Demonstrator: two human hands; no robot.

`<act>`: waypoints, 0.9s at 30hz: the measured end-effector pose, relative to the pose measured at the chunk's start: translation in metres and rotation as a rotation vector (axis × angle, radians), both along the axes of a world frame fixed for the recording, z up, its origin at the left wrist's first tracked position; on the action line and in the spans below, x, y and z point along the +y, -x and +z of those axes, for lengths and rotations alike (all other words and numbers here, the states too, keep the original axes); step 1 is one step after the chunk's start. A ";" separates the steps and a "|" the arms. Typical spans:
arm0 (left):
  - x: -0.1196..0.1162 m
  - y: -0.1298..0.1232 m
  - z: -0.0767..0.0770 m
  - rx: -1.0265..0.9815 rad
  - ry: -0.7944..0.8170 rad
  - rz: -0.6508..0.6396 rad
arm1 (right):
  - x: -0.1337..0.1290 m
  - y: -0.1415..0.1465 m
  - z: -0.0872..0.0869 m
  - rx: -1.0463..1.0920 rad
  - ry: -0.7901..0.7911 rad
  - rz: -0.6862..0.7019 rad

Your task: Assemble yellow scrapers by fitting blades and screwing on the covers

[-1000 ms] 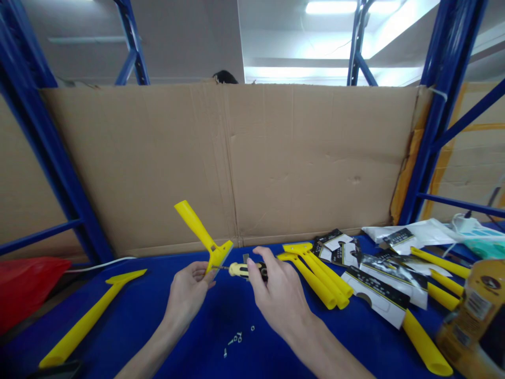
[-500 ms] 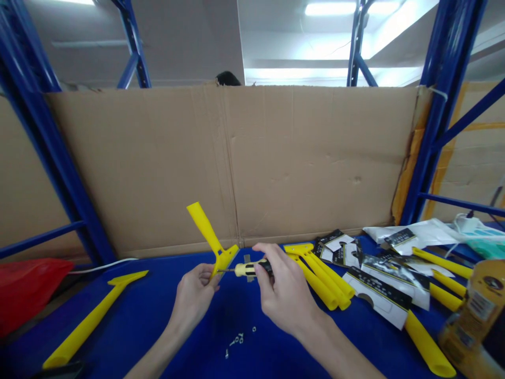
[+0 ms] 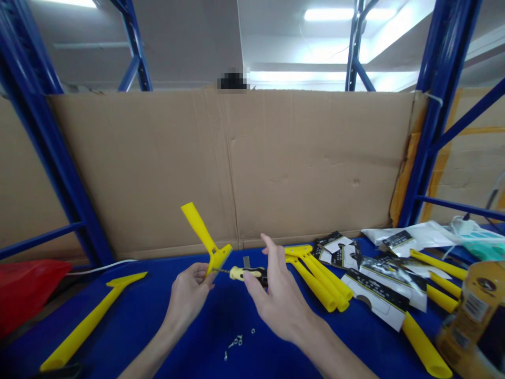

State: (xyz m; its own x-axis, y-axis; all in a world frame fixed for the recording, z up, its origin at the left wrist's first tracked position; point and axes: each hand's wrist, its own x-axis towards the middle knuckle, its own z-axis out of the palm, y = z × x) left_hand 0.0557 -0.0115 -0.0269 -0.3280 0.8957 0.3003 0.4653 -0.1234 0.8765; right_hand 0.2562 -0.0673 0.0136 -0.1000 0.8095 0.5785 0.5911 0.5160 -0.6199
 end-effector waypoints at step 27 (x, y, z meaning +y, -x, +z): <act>-0.002 0.000 -0.002 0.092 -0.048 -0.047 | 0.004 -0.002 0.007 -0.057 -0.098 0.005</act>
